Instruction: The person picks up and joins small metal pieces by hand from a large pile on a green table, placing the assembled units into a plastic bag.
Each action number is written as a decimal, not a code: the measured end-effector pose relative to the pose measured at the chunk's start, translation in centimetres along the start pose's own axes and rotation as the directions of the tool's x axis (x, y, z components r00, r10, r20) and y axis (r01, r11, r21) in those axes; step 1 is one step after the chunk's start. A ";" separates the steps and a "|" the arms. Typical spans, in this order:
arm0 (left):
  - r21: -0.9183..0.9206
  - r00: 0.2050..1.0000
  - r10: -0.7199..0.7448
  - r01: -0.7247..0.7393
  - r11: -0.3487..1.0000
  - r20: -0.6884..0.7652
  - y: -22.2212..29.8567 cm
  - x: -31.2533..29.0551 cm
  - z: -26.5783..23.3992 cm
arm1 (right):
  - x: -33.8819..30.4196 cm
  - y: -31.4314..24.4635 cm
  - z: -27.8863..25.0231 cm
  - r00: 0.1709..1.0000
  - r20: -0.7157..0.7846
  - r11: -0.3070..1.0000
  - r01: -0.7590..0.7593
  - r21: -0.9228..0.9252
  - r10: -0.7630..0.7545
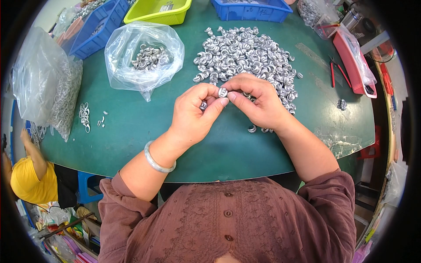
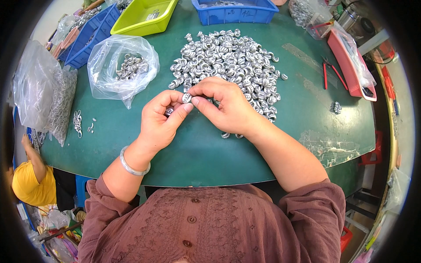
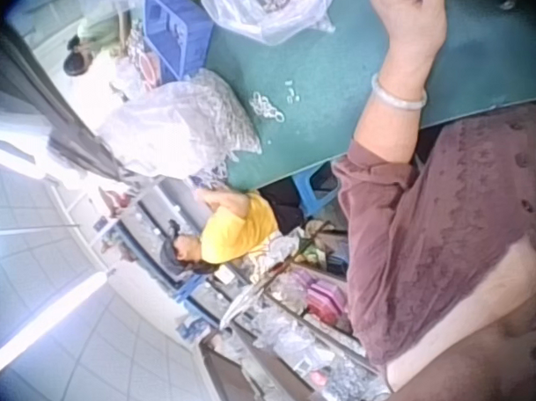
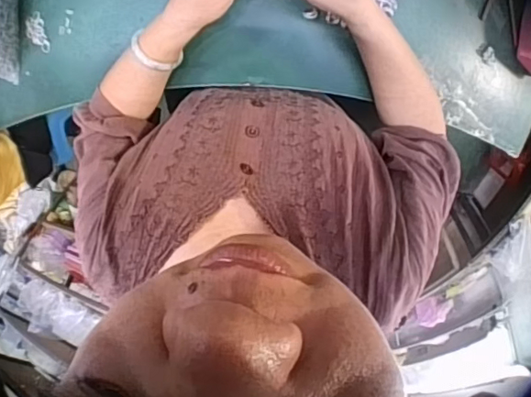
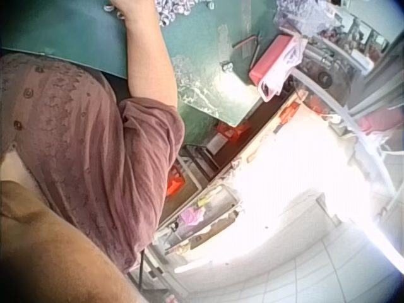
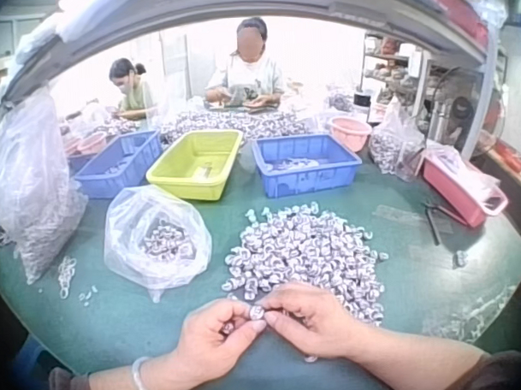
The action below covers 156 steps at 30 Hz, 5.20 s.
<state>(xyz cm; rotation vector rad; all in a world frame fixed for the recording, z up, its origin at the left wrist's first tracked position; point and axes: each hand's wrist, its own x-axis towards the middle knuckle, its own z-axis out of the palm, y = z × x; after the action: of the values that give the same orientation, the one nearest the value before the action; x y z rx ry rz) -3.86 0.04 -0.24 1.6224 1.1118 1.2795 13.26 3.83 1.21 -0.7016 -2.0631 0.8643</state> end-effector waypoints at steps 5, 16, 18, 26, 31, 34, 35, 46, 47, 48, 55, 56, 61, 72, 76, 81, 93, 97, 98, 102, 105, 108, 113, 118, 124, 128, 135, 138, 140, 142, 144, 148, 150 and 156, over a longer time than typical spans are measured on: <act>-0.035 0.999 -0.034 0.035 0.999 0.033 0.0 0.0 0.0 | -0.1 0.2 0.3 0.997 -0.069 0.997 -0.025 0.066 0.030; -0.108 0.998 -0.049 0.052 0.993 0.031 -0.3 0.0 0.0 | 0.3 0.1 -0.1 0.985 -0.131 0.994 0.107 -0.022 -0.109; -0.104 1.000 0.000 0.003 0.995 0.031 -0.7 0.1 0.1 | 0.2 0.0 -0.1 0.984 -0.127 0.992 0.121 -0.042 -0.126; -0.235 0.987 -0.126 0.147 0.961 0.102 -0.5 -0.1 0.0 | 0.1 -0.1 -0.1 0.989 -0.119 0.996 0.089 -0.032 -0.092; -0.301 0.976 -0.159 0.197 0.933 0.147 -0.5 0.0 -0.1 | 0.3 -0.3 -0.2 0.990 -0.104 0.995 0.097 -0.030 -0.100; -0.493 0.899 -0.383 0.436 0.753 0.211 0.4 0.4 -0.5 | 0.5 -0.2 -0.5 0.989 -0.142 0.999 0.037 -0.023 -0.040; -0.559 0.891 -0.388 0.450 0.697 0.234 0.1 0.6 -0.6 | 0.5 0.0 -0.8 0.989 -0.148 0.997 0.017 -0.073 -0.027; -0.716 0.845 -0.441 0.507 0.481 0.303 -0.2 0.9 -1.6 | -0.1 -0.2 -1.2 0.977 0.209 0.732 0.173 -0.659 -0.043; -0.696 0.841 -0.444 0.518 0.498 0.308 -0.2 0.9 -1.6 | -0.1 -0.1 -1.2 0.978 0.206 0.752 0.165 -0.638 -0.040; -0.675 0.837 -0.447 0.529 0.515 0.315 -0.2 0.9 -1.6 | -0.1 0.1 -1.2 0.979 0.203 0.772 0.156 -0.616 -0.036; -0.529 0.822 -0.501 0.562 0.636 0.271 0.5 0.7 -0.8 | 0.5 -0.2 -0.9 0.999 0.030 0.997 0.033 -0.071 -0.031; -0.528 0.827 -0.495 0.556 0.642 0.267 0.7 0.6 -0.9 | 0.4 -0.4 -0.8 0.996 0.034 0.993 -0.086 0.086 0.083; -0.521 0.843 -0.471 0.533 0.667 0.259 0.9 0.6 -0.7 | -0.1 0.2 -0.1 0.974 0.030 0.916 -0.220 0.335 0.222; -0.489 0.817 -0.475 0.576 0.655 0.326 0.0 0.3 -0.6 | -0.1 -0.5 0.3 0.999 -0.034 1.000 0.015 0.000 -0.015; -0.499 0.845 -0.441 0.534 0.682 0.302 -0.2 0.1 -0.4 | 0.1 -0.5 0.4 0.997 -0.042 0.998 0.064 -0.006 -0.064; -0.540 0.873 -0.343 0.484 0.689 0.346 0.0 0.1 -0.7 | 0.2 -0.7 0.2 0.998 -0.055 0.999 0.040 -0.001 -0.040; -0.447 0.927 -0.283 0.367 0.816 0.245 0.5 0.1 -0.4 | 0.2 -0.6 0.1 0.997 -0.056 0.998 0.046 0.035 -0.044; -0.442 0.932 -0.274 0.355 0.824 0.238 0.4 0.0 -0.3 | 0.1 -0.4 0.2 0.999 -0.045 0.998 0.030 0.049 -0.028; -0.428 0.929 -0.286 0.363 0.828 0.234 0.4 0.0 -0.3 | 0.1 -0.4 0.1 0.999 -0.037 0.999 0.031 0.037 -0.030; -0.414 0.927 -0.303 0.370 0.832 0.219 0.5 -0.1 -0.1 | 0.1 -0.5 0.1 0.999 -0.040 0.999 0.031 0.029 -0.029; -0.387 0.947 -0.274 0.320 0.865 0.170 0.4 0.0 -0.1 | 0.3 -0.4 0.1 0.996 -0.046 0.997 0.074 0.009 -0.074; -0.314 0.947 -0.284 0.319 0.894 0.152 0.1 -0.2 -0.1 | 0.1 -0.4 0.1 0.997 -0.026 0.996 0.075 -0.046 -0.076; -0.045 0.995 -0.066 0.070 0.997 0.069 -0.4 -0.3 0.0 | 0.2 -0.7 0.4 0.987 -0.036 0.980 0.154 -0.125 -0.159; 0.013 1.000 0.013 -0.013 1.000 -0.024 -0.3 0.0 0.1 | 0.3 -0.6 0.4 0.986 -0.056 0.985 0.151 -0.079 -0.156; -0.062 1.000 0.011 -0.012 0.998 -0.006 -1.1 0.0 0.1 | 0.1 -0.5 0.6 0.994 -0.092 0.998 0.055 0.010 -0.054; -0.342 0.933 -0.320 0.358 0.869 0.164 0.5 0.0 -0.1 | 0.0 -0.1 0.4 0.995 -0.091 1.000 0.030 0.000 -0.030; -0.648 0.790 -0.452 0.605 0.463 0.415 -0.1 0.5 -1.1 | 0.1 -0.4 0.4 0.997 -0.081 1.000 0.006 0.010 -0.005; -0.692 0.760 -0.411 0.640 0.335 0.504 -0.3 0.6 -1.4 | 0.1 -0.5 0.3 0.997 -0.079 1.000 0.010 -0.001 -0.010; -0.705 0.736 -0.421 0.659 0.262 0.530 -0.1 0.6 -1.4 | 0.1 -0.4 0.4 0.996 -0.085 1.000 0.023 0.006 -0.022; -0.708 0.733 -0.414 0.661 0.248 0.539 -0.1 0.7 -1.4 | 0.1 -0.4 0.3 0.995 -0.092 0.999 0.035 0.009 -0.034; -0.712 0.731 -0.407 0.663 0.233 0.548 -0.1 0.7 -1.4 | 0.2 -0.3 0.2 0.990 -0.090 0.994 0.106 -0.038 -0.109; -0.714 0.729 -0.392 0.666 0.216 0.561 -0.4 0.7 -1.5 | 0.2 -0.4 0.3 0.983 -0.094 0.985 0.151 -0.085 -0.159; -0.713 0.730 -0.379 0.668 0.215 0.569 -0.6 0.7 -1.6 | 0.2 -0.5 0.3 0.985 -0.098 0.988 0.132 -0.081 -0.140; -0.718 0.763 -0.358 0.638 0.279 0.538 -0.5 0.8 -1.6 | 0.5 -0.4 -0.1 0.979 -0.094 0.980 0.172 -0.103 -0.182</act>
<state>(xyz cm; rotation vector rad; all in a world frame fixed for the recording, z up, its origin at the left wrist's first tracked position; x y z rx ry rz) -5.38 1.02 -0.13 0.4957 0.4965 0.8630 13.02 4.00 1.75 -0.5889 -2.0480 0.6209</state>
